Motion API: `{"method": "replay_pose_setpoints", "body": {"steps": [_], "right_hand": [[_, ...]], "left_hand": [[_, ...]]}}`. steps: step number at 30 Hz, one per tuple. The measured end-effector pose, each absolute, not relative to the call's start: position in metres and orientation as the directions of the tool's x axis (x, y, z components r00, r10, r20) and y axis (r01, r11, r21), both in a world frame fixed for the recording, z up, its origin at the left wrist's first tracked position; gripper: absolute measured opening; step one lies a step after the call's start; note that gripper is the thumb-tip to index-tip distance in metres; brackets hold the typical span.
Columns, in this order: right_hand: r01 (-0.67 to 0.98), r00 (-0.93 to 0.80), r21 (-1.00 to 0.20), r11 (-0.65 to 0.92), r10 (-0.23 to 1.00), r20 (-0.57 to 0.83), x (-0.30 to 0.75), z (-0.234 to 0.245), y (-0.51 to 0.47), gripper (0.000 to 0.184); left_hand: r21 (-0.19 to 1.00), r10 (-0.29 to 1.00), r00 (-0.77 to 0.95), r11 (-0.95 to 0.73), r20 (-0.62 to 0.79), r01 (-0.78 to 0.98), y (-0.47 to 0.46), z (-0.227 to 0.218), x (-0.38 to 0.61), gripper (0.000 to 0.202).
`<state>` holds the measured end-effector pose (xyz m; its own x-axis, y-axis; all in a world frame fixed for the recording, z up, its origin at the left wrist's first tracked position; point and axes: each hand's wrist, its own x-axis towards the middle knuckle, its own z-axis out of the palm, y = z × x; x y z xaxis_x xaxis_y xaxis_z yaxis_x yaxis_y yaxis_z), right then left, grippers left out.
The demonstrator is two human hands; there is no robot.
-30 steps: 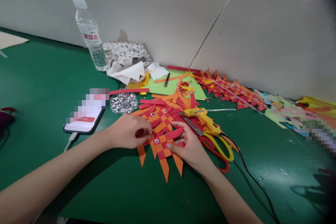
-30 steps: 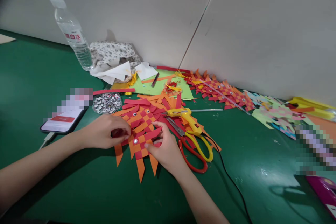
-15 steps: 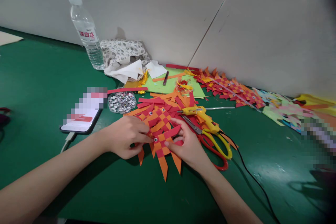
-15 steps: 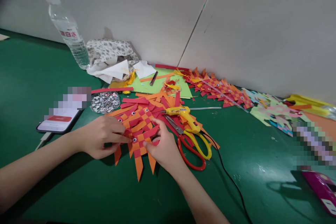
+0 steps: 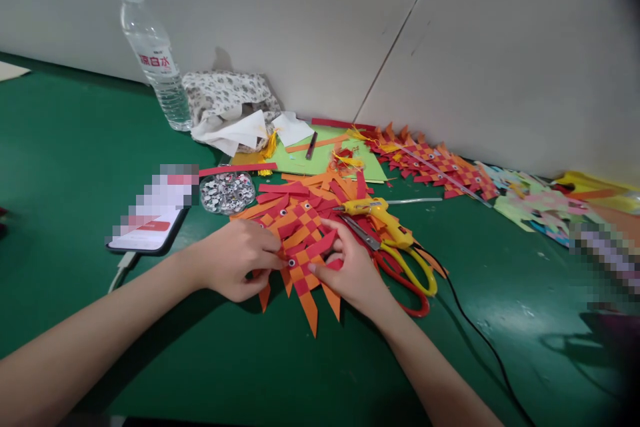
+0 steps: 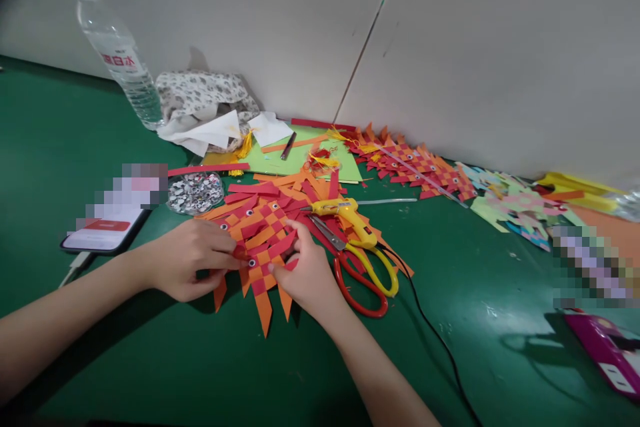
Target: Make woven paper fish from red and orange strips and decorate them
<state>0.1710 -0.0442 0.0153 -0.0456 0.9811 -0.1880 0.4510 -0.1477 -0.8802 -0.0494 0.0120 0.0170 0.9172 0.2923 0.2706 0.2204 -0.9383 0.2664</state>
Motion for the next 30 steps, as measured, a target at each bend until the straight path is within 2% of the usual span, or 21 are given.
{"method": "replay_pose_setpoints", "body": {"steps": [13,15,18,20,22,25,30], "right_hand": [[0.472,-0.025,-0.874,-0.112,0.99,-0.14,0.171,0.011,-0.043,0.069],[0.443,-0.035,-0.89,-0.105,0.99,-0.134,0.172,0.012,-0.044,0.066],[0.362,-0.054,-0.925,-0.115,0.988,-0.143,0.173,0.015,-0.045,0.062],[0.306,-0.064,-0.946,-0.111,0.989,-0.136,0.173,0.016,-0.046,0.061],[0.25,-0.077,-0.963,-0.104,0.989,-0.127,0.172,0.018,-0.047,0.06],[0.198,-0.086,-0.974,-0.113,0.988,-0.132,0.172,0.019,-0.047,0.058],[0.176,-0.087,-0.975,-0.138,0.984,-0.155,0.171,0.021,-0.046,0.058]], "left_hand": [[0.344,0.369,0.905,-0.895,0.214,0.283,0.012,0.021,-0.048,0.028],[0.368,0.441,0.862,-0.867,0.252,0.336,0.014,0.02,-0.048,0.025],[0.414,0.673,0.67,-0.732,0.314,0.541,0.02,0.02,-0.05,0.019],[0.44,0.802,0.534,-0.594,0.266,0.673,0.024,0.021,-0.051,0.017],[0.446,0.859,0.481,-0.505,0.176,0.739,0.027,0.023,-0.052,0.021],[0.444,0.861,0.499,-0.488,0.103,0.751,0.026,0.025,-0.052,0.026],[0.466,0.838,0.536,-0.517,0.104,0.718,0.02,0.031,-0.05,0.03]]}}
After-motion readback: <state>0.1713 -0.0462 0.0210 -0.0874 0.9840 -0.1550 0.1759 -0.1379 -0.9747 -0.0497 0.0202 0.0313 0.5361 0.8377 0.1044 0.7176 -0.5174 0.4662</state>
